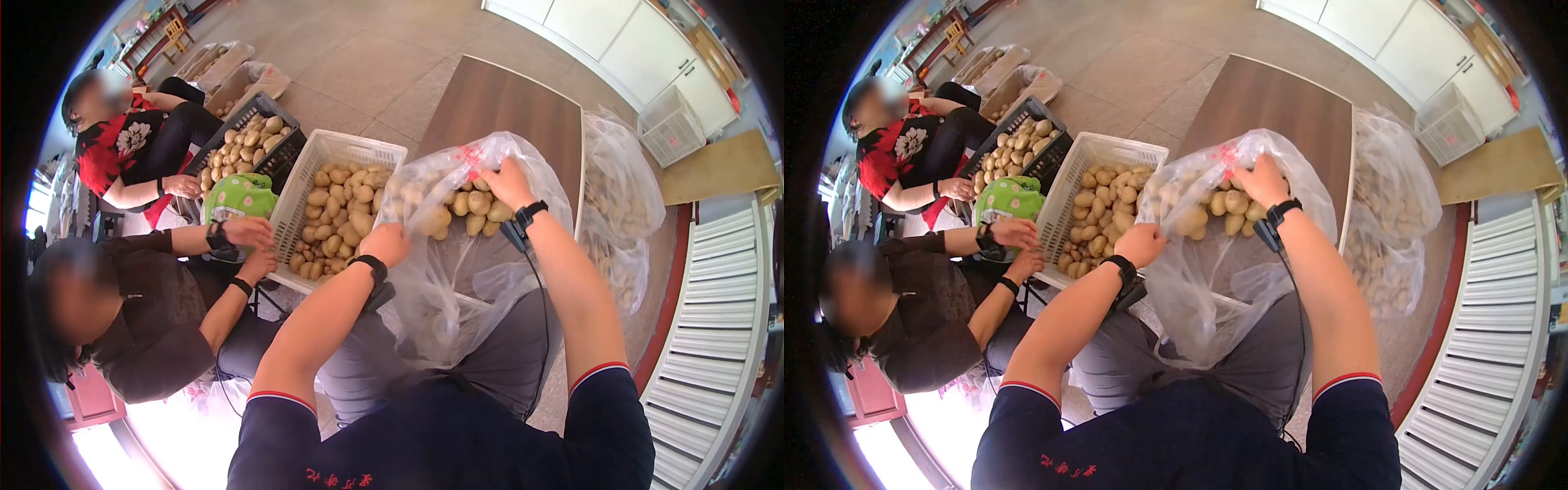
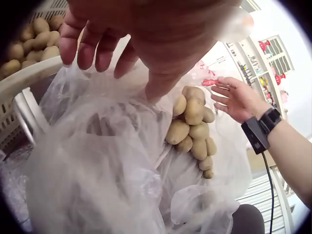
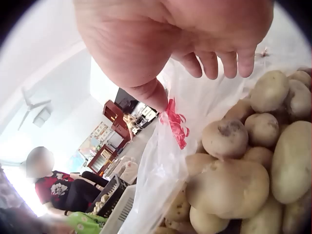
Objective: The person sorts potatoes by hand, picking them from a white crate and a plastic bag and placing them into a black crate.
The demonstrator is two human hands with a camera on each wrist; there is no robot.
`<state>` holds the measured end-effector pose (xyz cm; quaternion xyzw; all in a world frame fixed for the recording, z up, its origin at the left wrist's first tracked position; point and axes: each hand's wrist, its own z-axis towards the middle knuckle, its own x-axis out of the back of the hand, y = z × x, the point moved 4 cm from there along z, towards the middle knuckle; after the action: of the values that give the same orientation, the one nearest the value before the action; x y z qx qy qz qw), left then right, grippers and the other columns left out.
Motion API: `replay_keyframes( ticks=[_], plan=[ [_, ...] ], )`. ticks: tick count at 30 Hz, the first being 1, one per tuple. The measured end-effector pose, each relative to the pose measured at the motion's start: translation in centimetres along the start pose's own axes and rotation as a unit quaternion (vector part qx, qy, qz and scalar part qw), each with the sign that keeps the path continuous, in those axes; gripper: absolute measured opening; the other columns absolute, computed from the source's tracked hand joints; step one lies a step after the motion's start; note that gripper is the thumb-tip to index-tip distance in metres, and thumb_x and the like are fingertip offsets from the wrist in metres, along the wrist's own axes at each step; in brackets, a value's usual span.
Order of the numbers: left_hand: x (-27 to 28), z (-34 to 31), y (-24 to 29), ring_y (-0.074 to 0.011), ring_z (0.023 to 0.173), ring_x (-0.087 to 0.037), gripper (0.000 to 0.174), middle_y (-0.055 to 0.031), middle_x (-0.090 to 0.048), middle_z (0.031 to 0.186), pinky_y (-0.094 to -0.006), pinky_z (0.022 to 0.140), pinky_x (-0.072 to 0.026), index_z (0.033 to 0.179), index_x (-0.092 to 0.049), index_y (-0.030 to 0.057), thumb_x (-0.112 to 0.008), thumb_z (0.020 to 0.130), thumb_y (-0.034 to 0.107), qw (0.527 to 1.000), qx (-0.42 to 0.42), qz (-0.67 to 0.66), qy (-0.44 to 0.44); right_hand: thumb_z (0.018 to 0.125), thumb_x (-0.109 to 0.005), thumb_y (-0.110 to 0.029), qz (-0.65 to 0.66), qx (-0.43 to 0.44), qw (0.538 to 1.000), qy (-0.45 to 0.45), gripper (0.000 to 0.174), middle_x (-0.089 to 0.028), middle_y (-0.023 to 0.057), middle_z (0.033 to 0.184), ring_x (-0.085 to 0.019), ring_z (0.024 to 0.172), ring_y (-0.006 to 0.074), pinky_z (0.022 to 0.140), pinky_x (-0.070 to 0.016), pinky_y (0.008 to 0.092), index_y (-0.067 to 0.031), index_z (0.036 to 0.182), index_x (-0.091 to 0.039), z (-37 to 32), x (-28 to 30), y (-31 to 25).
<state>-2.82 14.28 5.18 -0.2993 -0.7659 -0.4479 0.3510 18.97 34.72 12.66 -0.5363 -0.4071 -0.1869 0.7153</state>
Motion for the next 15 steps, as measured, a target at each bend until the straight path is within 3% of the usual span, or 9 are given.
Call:
replay_keyframes(
  ticks=[3, 5, 6, 10, 12, 15],
  plan=[
    [1.3, 0.0, -0.4, -0.0378, 0.098, -0.063, 0.030, -0.0183, -0.069, 0.100, -0.0475, 0.084, -0.0512, 0.096, -0.069, 0.0052, -0.055, 0.089, 0.031, 0.997, 0.031, -0.064, 0.030, 0.078, -0.070, -0.034, -0.014, 0.002, 1.000, 0.005, 0.055, -0.061, 0.0305, 0.108, -0.058, 0.105, 0.0434, 0.093, -0.0462, 0.0437, 0.0117, 0.106, -0.058, -1.4, -1.4, 1.1],
    [1.9, 0.2, -1.1, -0.0392, 0.096, -0.063, 0.030, -0.0197, -0.068, 0.097, -0.0479, 0.083, -0.0511, 0.094, -0.068, 0.0043, -0.055, 0.089, 0.030, 0.993, 0.034, -0.083, 0.071, 0.078, -0.071, -0.033, -0.006, 0.073, 0.997, -0.027, 0.057, -0.057, 0.0279, 0.119, -0.054, 0.113, 0.0409, 0.097, -0.0442, 0.0439, 0.0079, 0.114, -0.055, -2.2, -2.3, 1.1],
    [2.3, 0.3, -1.3, -0.0406, 0.093, -0.063, 0.030, -0.0211, -0.068, 0.094, -0.0483, 0.081, -0.0510, 0.091, -0.068, 0.0034, -0.054, 0.089, 0.030, 0.988, 0.034, -0.105, 0.108, 0.078, -0.070, -0.033, -0.017, 0.062, 0.995, -0.077, 0.061, -0.052, 0.0233, 0.128, -0.050, 0.119, 0.0391, 0.100, -0.0421, 0.0448, 0.0027, 0.123, -0.051, -2.3, -2.8, 1.5],
    [2.5, 0.9, -2.8, -0.0414, 0.092, -0.063, 0.030, -0.0211, -0.068, 0.092, -0.0485, 0.080, -0.0504, 0.091, -0.067, 0.0034, -0.055, 0.088, 0.031, 0.981, 0.060, -0.137, 0.125, 0.078, -0.070, -0.035, -0.094, 0.059, 0.992, -0.057, 0.062, -0.051, 0.0170, 0.133, -0.049, 0.120, 0.0396, 0.099, -0.0438, 0.0481, -0.0058, 0.129, -0.049, -2.9, -5.2, 2.1],
    [2.4, 1.0, -3.2, -0.0416, 0.090, -0.064, 0.031, -0.0219, -0.068, 0.090, -0.0481, 0.078, -0.0502, 0.089, -0.067, 0.0029, -0.056, 0.088, 0.032, 0.981, 0.063, -0.132, 0.129, 0.077, -0.070, -0.036, -0.140, 0.039, 0.989, -0.028, 0.065, -0.050, 0.0106, 0.137, -0.048, 0.122, 0.0397, 0.097, -0.0456, 0.0516, -0.0167, 0.134, -0.046, -3.6, -5.5, 1.7],
    [2.3, 1.1, -3.3, -0.0414, 0.089, -0.064, 0.032, -0.0223, -0.068, 0.090, -0.0476, 0.077, -0.0504, 0.089, -0.067, 0.0026, -0.057, 0.087, 0.033, 0.981, 0.060, -0.132, 0.131, 0.076, -0.071, -0.037, -0.134, -0.001, 0.990, -0.046, 0.065, -0.047, 0.0052, 0.140, -0.047, 0.123, 0.0392, 0.095, -0.0467, 0.0534, -0.0245, 0.135, -0.046, -3.9, -5.4, 1.7]
  ],
)
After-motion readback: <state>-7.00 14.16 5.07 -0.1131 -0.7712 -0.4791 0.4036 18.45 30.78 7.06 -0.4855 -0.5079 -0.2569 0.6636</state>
